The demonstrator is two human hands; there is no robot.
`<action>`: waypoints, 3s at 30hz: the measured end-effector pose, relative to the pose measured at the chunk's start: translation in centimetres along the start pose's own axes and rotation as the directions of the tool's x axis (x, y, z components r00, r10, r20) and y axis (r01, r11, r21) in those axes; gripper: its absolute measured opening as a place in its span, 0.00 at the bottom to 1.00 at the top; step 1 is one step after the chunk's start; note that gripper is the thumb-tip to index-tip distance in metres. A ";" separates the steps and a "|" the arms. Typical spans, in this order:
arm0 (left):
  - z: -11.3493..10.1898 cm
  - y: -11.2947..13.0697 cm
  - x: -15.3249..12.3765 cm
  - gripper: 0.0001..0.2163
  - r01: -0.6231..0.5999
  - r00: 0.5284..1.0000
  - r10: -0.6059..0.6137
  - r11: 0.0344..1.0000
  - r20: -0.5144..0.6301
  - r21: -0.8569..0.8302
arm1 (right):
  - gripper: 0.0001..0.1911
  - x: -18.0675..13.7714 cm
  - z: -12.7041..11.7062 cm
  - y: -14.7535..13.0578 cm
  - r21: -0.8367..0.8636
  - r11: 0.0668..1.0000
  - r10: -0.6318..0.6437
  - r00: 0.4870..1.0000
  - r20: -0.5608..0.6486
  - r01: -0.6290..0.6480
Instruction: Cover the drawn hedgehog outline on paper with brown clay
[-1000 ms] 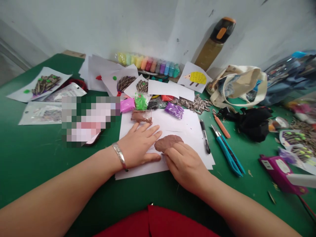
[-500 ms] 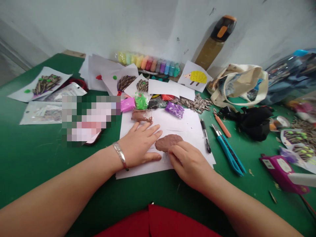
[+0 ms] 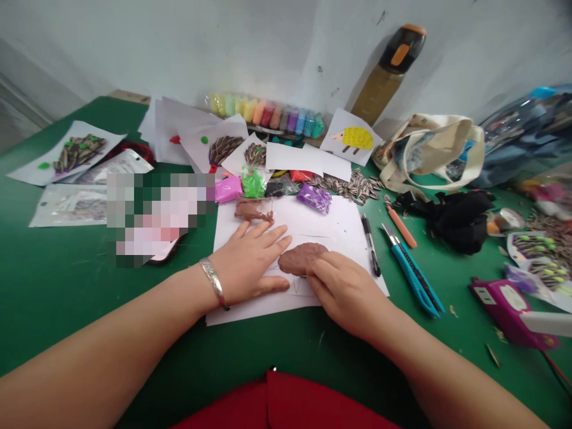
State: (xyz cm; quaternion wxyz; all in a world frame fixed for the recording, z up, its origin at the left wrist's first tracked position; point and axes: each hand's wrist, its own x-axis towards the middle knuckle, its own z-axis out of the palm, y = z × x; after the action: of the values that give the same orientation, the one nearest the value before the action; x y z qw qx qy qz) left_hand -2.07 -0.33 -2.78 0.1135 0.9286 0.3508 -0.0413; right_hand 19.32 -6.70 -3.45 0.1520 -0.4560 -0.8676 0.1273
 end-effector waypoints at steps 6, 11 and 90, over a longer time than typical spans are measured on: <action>-0.1 0.1 0.1 0.32 -0.006 1.000 0.005 1.000 0.004 0.005 | 0.09 -0.1 -0.1 0.2 -0.036 0.999 -0.003 1.000 0.017 0.004; 0.0 0.0 0.1 0.33 -0.002 1.000 0.002 1.000 0.006 0.014 | 0.09 -0.2 -0.1 0.0 -0.049 0.999 0.017 1.000 0.021 -0.016; 0.7 -0.5 0.1 0.32 -0.010 0.999 0.009 1.000 -0.038 -0.009 | 0.09 -0.4 -3.4 3.5 -0.052 0.993 0.113 0.970 0.217 -0.104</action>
State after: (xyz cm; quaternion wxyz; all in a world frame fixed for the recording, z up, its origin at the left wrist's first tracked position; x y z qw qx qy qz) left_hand -2.34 -0.03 -3.59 0.1110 0.9304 0.3486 -0.0214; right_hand 23.44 -4.86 -1.64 0.0387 -0.4888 -0.8553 0.1676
